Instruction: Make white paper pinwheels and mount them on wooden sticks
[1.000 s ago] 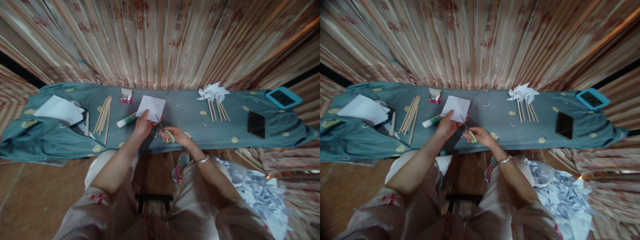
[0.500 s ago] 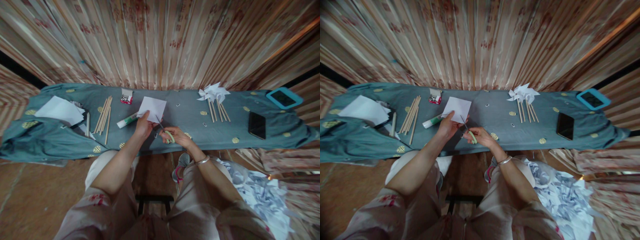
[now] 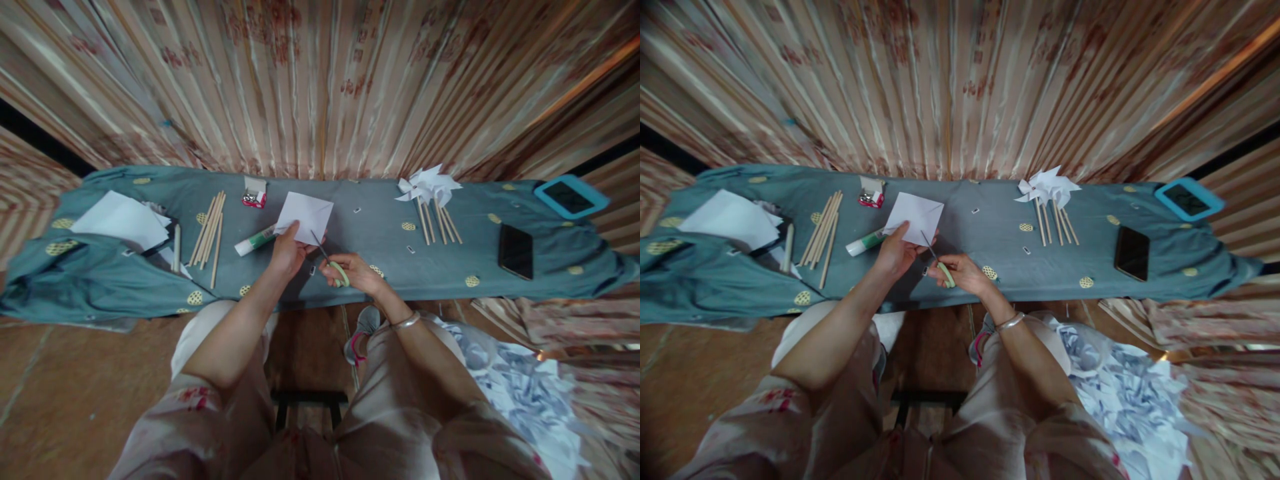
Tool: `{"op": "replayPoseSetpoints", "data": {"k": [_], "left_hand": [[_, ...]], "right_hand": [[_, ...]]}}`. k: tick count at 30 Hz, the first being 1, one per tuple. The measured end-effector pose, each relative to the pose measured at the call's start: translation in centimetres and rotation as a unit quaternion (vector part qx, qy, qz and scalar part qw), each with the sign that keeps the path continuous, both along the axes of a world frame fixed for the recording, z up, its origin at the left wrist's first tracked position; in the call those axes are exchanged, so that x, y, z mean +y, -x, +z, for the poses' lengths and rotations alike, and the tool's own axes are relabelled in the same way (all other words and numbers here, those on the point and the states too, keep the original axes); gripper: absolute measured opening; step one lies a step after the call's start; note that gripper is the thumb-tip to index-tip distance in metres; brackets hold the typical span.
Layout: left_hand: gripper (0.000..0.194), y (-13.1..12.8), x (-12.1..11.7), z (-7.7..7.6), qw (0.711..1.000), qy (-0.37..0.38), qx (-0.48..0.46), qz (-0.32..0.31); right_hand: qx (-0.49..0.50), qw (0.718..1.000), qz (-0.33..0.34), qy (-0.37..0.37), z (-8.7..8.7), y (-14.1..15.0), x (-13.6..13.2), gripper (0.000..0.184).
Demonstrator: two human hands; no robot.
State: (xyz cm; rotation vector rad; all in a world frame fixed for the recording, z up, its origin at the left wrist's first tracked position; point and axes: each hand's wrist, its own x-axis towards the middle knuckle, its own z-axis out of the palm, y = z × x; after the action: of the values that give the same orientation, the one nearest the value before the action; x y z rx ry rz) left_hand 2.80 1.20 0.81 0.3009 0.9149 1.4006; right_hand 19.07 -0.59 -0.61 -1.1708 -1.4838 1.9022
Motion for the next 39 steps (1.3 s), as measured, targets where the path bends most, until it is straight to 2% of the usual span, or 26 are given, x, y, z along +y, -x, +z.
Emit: {"op": "replayPoseSetpoints", "data": {"k": [11, 21, 28, 39], "left_hand": [[0.022, -0.4, -0.2, -0.1, 1.000, 0.007, 0.007, -0.006], [0.026, -0.3, -0.1, -0.3, 1.000, 0.006, 0.000, -0.006], [0.019, -0.6, -0.3, -0.6, 1.000, 0.006, 0.018, -0.016], [0.025, -0.5, -0.3, -0.6, 1.000, 0.005, 0.012, -0.016]], "right_hand": [[0.011, 1.000, -0.001, -0.006, -0.3, 0.1, 0.1, 0.054], [-0.001, 1.000, -0.014, -0.011, -0.6, 0.1, 0.1, 0.054], [-0.001, 1.000, -0.013, -0.021, -0.9, 0.1, 0.3, 0.054], [-0.002, 1.000, -0.026, -0.016, -0.8, 0.1, 0.3, 0.052]]}}
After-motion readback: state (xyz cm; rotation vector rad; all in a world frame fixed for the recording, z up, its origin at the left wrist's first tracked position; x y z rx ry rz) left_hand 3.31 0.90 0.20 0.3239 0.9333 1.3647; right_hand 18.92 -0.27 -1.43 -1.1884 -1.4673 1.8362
